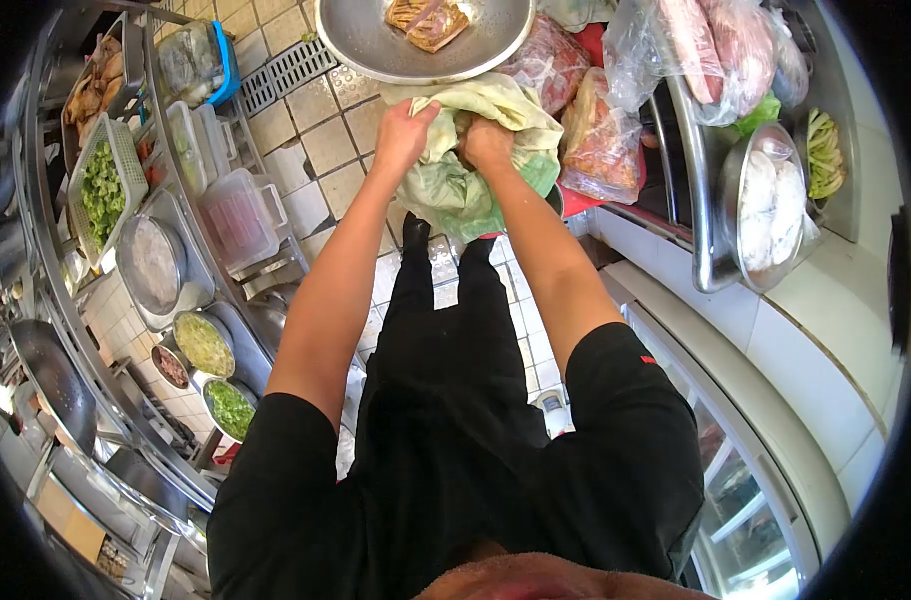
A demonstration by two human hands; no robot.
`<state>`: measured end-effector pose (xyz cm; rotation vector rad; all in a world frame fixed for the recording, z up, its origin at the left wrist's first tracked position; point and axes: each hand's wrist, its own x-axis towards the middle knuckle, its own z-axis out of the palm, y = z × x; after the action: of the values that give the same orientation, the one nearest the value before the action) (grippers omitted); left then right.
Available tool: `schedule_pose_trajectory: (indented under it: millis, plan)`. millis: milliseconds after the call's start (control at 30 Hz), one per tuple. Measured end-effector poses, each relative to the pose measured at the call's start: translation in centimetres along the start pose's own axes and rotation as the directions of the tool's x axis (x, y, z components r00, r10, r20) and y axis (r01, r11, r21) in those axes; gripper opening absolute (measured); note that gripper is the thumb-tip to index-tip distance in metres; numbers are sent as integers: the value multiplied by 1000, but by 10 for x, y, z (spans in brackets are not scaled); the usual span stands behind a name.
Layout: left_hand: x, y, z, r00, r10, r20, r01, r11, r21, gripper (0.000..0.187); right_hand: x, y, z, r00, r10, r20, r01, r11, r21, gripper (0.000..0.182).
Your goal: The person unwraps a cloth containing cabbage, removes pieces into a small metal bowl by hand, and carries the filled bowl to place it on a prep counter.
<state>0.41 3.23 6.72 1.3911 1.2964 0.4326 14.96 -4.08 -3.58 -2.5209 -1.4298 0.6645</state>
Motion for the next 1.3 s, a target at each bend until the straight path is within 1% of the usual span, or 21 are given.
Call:
schedule_pose_trajectory:
  millis: [33, 133, 233, 300, 333, 367, 400, 467, 500, 567, 633, 733, 767, 867, 900, 1000, 1033, 1133, 1200, 1233, 1300]
  plan:
    - [-1, 1, 0, 1000, -8, 10, 9, 999, -43, 37, 1, 1, 6, 999, -34, -36, 29, 991, -134, 75]
    - [-3, 7, -1, 999, -36, 5, 36, 995, -94, 37, 8, 11, 14, 964, -182, -194, 141, 968, -208, 79]
    - [-2, 10, -2, 999, -35, 10, 35, 999, -31, 37, 5, -1, -32, 980, -119, -158, 137, 984, 110, 77]
    - [0, 12, -1, 998, -57, 37, 58, 997, -46, 38, 24, 18, -25, 993, -14, 114, -16, 967, 256, 72]
    - [1, 13, 0, 997, -67, 50, 70, 996, -54, 39, 40, 31, -19, 967, 25, 252, -105, 945, 309, 69]
    - [4, 13, 3, 998, -61, 24, 62, 996, -62, 40, 55, 39, -22, 907, -8, 421, -144, 934, 328, 65]
    - [7, 14, 7, 999, -55, -2, 54, 996, -69, 41, 58, 48, -19, 884, 14, 468, -234, 879, 415, 60]
    - [7, 16, 12, 997, -58, -52, 52, 993, -107, 43, 38, 33, -67, 826, 40, 562, -412, 723, 554, 50]
    - [6, 21, 11, 995, -66, -76, 55, 989, -137, 43, 18, 13, -109, 791, -13, 612, -464, 638, 614, 48]
    - [1, 37, 8, 990, -114, -76, 96, 973, -211, 41, 19, 26, -95, 752, -122, 648, -556, 410, 723, 46]
    - [7, 31, 7, 985, -131, -114, 103, 970, -222, 43, 17, 31, -95, 726, -219, 651, -623, 190, 759, 46]
    - [14, 21, 7, 979, -129, -159, 72, 944, -322, 41, 10, 35, -98, 771, -172, 613, -618, 34, 786, 44]
    - [15, 19, 9, 978, -126, -166, 57, 928, -368, 39, 5, 40, -100, 742, -224, 631, -651, -18, 759, 39]
    - [23, 7, 6, 973, -132, -191, 64, 944, -323, 39, -29, 50, -111, 832, -263, 489, -535, -144, 832, 37]
    - [24, 2, 4, 979, -126, -160, 63, 934, -352, 40, -45, 55, -121, 838, -289, 462, -515, -139, 846, 41]
    - [28, -7, -8, 988, -138, -74, 92, 891, -444, 42, -90, 77, -130, 895, -235, 380, -427, -200, 882, 45]
    - [33, -15, -13, 986, -157, -52, 114, 872, -477, 43, -109, 83, -135, 909, -138, 394, -416, -213, 884, 48]
    - [34, -9, -19, 979, -199, -55, 145, 854, -500, 42, -154, 112, -127, 925, -29, 380, -377, -213, 901, 46]
    - [31, -3, -25, 976, -206, -65, 142, 842, -521, 40, -176, 110, -138, 899, 2, 438, -433, -140, 890, 42]
    - [29, -2, -27, 978, -202, -59, 139, 828, -543, 38, -181, 116, -130, 865, 63, 498, -496, -51, 867, 45]
    - [29, -2, -31, 975, -208, -76, 132, 819, -559, 33, -185, 119, -115, 846, 125, 518, -529, 84, 844, 43]
